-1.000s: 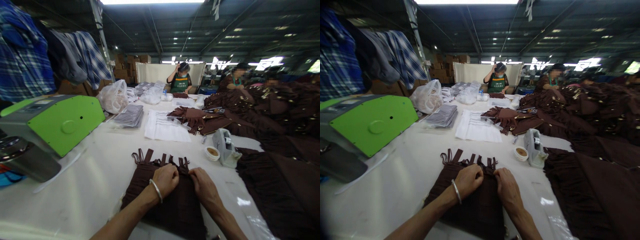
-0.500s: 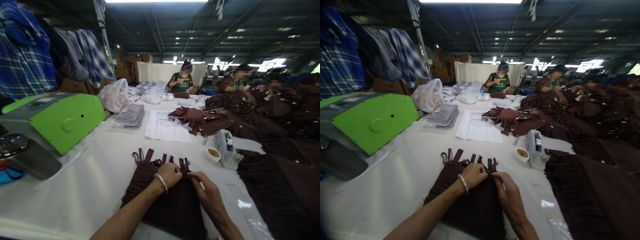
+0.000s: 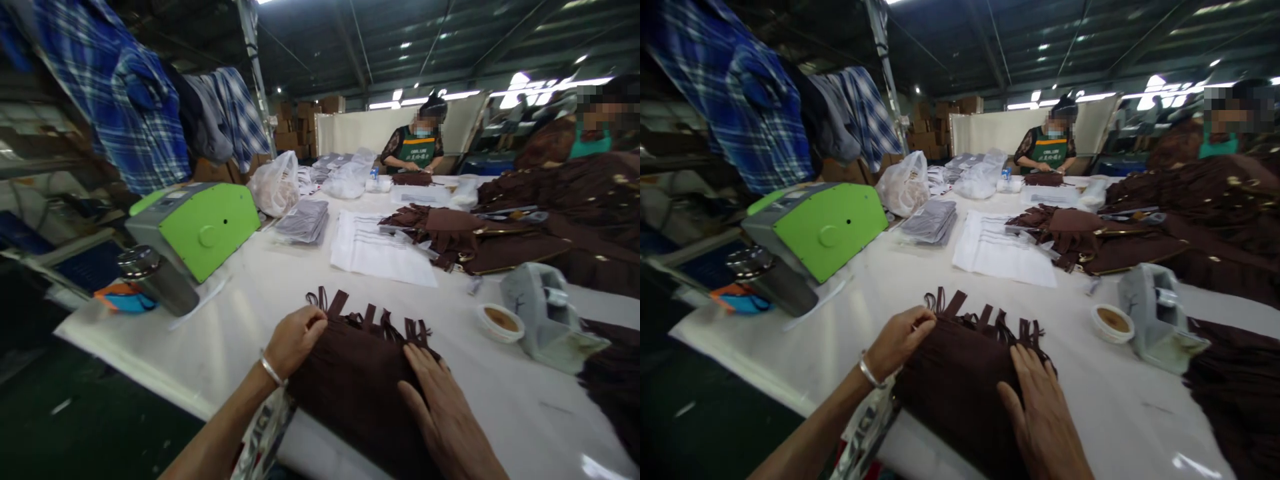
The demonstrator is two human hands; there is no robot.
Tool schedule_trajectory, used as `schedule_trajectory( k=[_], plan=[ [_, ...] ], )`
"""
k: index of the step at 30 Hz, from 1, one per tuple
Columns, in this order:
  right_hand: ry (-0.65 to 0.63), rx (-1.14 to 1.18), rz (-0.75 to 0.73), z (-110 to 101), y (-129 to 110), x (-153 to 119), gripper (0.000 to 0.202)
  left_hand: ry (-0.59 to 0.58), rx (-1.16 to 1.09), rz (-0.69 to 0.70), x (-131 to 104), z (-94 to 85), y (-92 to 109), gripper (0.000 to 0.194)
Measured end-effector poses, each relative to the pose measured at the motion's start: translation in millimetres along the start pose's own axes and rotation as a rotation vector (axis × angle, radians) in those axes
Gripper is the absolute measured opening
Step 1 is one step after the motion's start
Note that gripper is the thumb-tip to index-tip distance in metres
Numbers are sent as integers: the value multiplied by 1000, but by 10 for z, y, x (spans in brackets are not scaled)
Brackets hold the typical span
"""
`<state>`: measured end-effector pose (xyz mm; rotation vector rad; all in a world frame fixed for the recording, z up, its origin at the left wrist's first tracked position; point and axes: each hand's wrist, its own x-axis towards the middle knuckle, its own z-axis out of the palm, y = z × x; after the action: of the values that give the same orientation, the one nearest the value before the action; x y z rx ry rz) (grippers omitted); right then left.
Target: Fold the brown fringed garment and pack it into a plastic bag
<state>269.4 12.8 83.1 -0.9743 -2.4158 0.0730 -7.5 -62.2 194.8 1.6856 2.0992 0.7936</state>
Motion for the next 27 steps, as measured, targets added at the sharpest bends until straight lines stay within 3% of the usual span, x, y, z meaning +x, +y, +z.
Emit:
schedule_trajectory(
  k=[4,7,9,12,14,17,20,22,24,27],
  plan=[
    [53,-11,-167,12,-97,17,74,76,14,-166,-589,-407,-555,27],
    [65,-54,-225,90,-117,1,76,70,15,-281,-907,-456,-842,30],
    [64,-73,-251,144,-91,-11,77,75,55,-283,-921,-383,-926,33],
    [37,-32,-263,136,-35,-1,74,59,107,-225,-639,-184,-896,35],
    [-24,78,-208,35,20,24,60,30,96,-211,-341,-41,-815,35],
    [-71,272,70,-226,214,51,40,-23,54,-217,91,115,-694,40],
    [-72,295,436,-476,565,54,43,-96,-5,-220,394,176,-642,41],
    [-165,274,610,-565,785,77,43,-147,-55,-223,516,181,-645,40],
    [-300,321,714,-585,892,151,40,-207,-126,-239,587,179,-667,41],
    [-410,490,758,-533,802,362,45,-288,-262,-263,630,182,-717,43]
  ],
)
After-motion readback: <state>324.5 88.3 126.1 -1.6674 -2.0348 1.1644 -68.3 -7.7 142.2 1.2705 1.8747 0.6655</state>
